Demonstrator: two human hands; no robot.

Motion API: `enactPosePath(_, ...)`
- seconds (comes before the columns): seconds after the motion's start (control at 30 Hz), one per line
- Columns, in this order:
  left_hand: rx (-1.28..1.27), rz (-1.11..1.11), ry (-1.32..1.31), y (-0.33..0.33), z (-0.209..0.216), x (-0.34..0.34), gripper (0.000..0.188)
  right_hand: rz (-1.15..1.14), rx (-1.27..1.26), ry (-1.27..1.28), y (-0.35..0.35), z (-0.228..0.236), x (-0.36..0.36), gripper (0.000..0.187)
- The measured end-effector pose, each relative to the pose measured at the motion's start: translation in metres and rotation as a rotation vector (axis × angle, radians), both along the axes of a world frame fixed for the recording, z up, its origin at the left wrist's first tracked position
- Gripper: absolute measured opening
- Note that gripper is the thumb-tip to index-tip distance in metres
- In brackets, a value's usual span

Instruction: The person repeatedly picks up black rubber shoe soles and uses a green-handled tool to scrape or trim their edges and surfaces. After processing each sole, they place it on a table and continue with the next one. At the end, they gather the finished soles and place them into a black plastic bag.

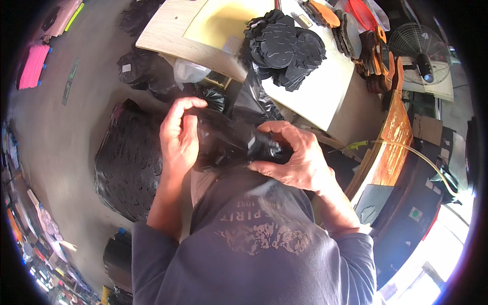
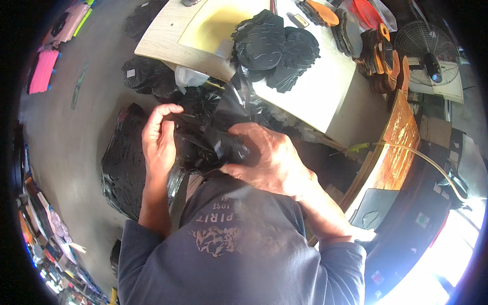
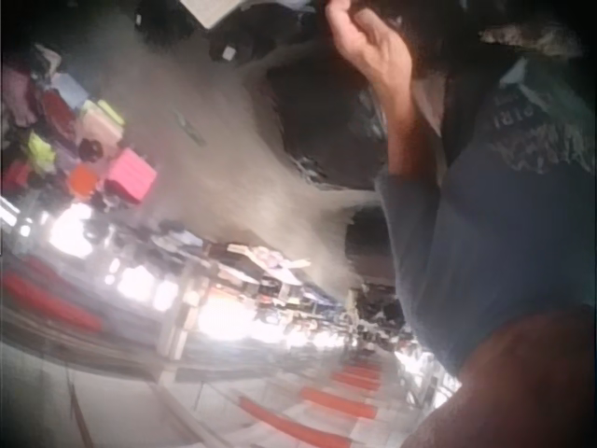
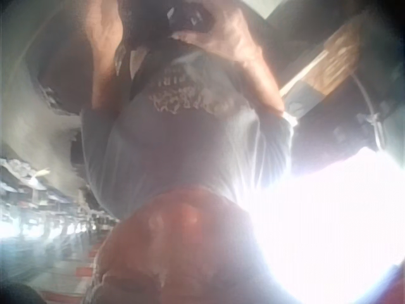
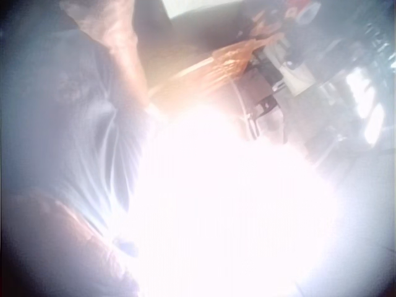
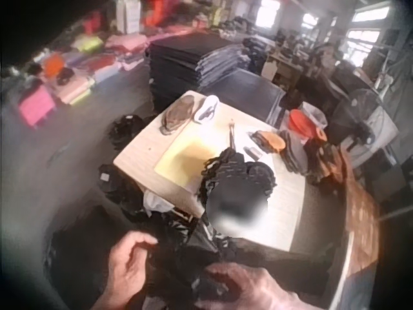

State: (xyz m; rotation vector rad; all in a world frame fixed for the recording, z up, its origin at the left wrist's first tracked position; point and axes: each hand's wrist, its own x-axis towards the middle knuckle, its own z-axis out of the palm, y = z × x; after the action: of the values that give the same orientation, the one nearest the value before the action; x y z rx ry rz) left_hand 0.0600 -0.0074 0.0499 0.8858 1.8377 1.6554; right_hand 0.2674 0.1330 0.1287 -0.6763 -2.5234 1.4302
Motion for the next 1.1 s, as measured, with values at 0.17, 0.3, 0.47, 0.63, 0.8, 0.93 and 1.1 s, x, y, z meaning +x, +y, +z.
enactPosePath(0.17,-0.090,-0.247,-0.365,-0.030,0.026,-0.009,0.029,-0.164,0.310,-0.273,0.010,-0.030,0.019,0.047)
enactPosePath(0.3,-0.305,-0.561,-0.045,-0.033,0.035,-0.007,0.080,-0.479,0.477,-0.172,0.030,-0.049,0.027,0.044)
enactPosePath(0.47,-0.200,-0.345,0.627,-0.003,0.001,0.021,0.051,-0.189,0.090,0.046,0.013,-0.056,0.021,0.051)
enactPosePath(0.63,-0.081,-0.133,-0.484,-0.001,-0.022,0.023,0.018,-0.344,-0.357,0.021,-0.004,-0.046,0.014,0.030)
enactPosePath(0.8,0.010,-0.155,-0.997,-0.029,0.000,-0.012,0.034,0.166,-0.178,-0.292,0.013,-0.027,0.027,0.052)
enactPosePath(0.93,0.018,-0.529,-0.812,-0.038,0.033,-0.033,0.059,0.136,0.236,-0.418,0.021,-0.023,0.038,0.051)
enactPosePath(1.1,-0.451,-0.540,0.043,-0.047,0.033,-0.013,0.039,-0.236,0.500,-0.268,0.038,-0.032,0.042,0.047)
